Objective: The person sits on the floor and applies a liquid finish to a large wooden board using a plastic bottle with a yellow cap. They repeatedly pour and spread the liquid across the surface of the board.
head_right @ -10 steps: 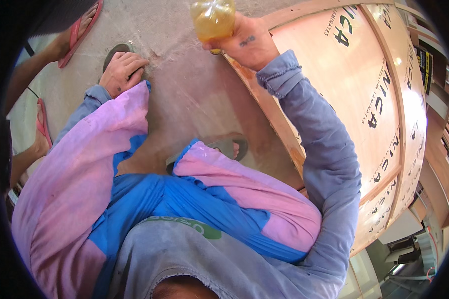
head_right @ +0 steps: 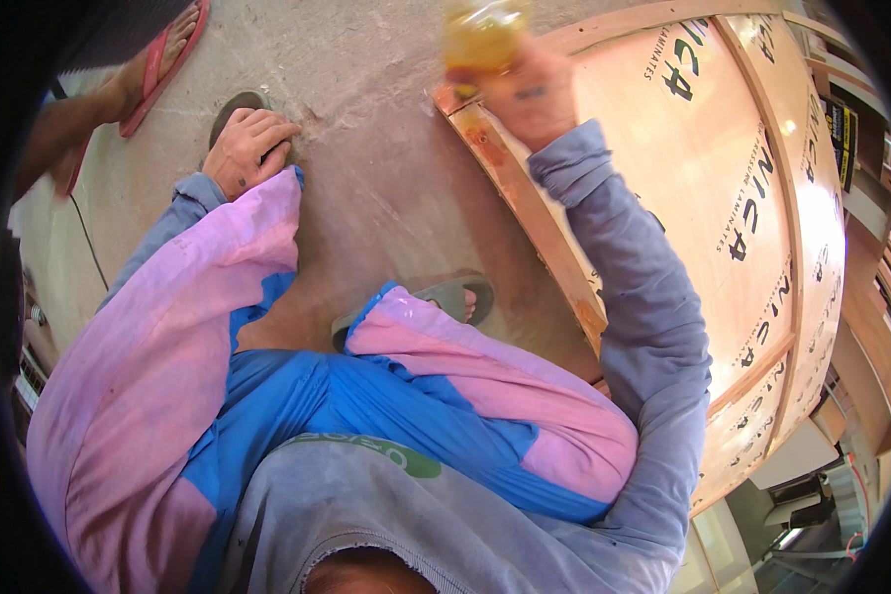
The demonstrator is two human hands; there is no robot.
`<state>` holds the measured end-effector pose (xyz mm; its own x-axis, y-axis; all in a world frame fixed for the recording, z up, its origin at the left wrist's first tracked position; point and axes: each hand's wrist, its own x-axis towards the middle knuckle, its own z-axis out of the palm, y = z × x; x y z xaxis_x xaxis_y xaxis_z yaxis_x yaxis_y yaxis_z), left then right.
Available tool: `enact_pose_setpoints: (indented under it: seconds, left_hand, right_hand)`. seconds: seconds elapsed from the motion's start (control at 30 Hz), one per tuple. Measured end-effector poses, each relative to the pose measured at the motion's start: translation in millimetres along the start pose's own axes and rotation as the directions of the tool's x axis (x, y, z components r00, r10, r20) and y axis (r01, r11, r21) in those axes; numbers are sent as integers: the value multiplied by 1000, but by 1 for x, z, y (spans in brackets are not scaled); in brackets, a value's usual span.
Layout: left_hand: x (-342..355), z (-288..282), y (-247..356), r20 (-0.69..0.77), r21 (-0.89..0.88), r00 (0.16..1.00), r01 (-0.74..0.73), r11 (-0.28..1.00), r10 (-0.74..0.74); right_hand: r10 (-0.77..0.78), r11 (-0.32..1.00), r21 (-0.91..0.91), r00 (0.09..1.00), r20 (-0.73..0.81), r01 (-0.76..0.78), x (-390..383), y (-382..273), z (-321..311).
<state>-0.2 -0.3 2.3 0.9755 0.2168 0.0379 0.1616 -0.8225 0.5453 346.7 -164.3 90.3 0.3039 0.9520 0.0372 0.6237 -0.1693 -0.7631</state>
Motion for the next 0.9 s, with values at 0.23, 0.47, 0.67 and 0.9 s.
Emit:
enact_pose_setpoints:
  seconds: [0.23, 0.47, 0.67, 0.9]
  left_hand:
    - [-3, 2, -6, 12, 45, 1000, 8, 999, -8]
    - [3, -3, 1, 22, -3, 1000, 23, 1000, -23]
    - [-1, -2, -1, 15, 13, 1000, 22, 1000, -23]
    - [3, -1, 0, -49, 18, 999, -7, 1000, 8]
  right_hand:
    - [136, 972, 154, 957, 257, -179, 11, -9, 18]
    - [68, 980, -184, 997, -31, -72, 12, 34, -29]
    - [29, 996, -80, 998, 57, -25, -10, -13, 3]
    - [197, 980, 20, 970, -141, -196, 7, 24, -41]
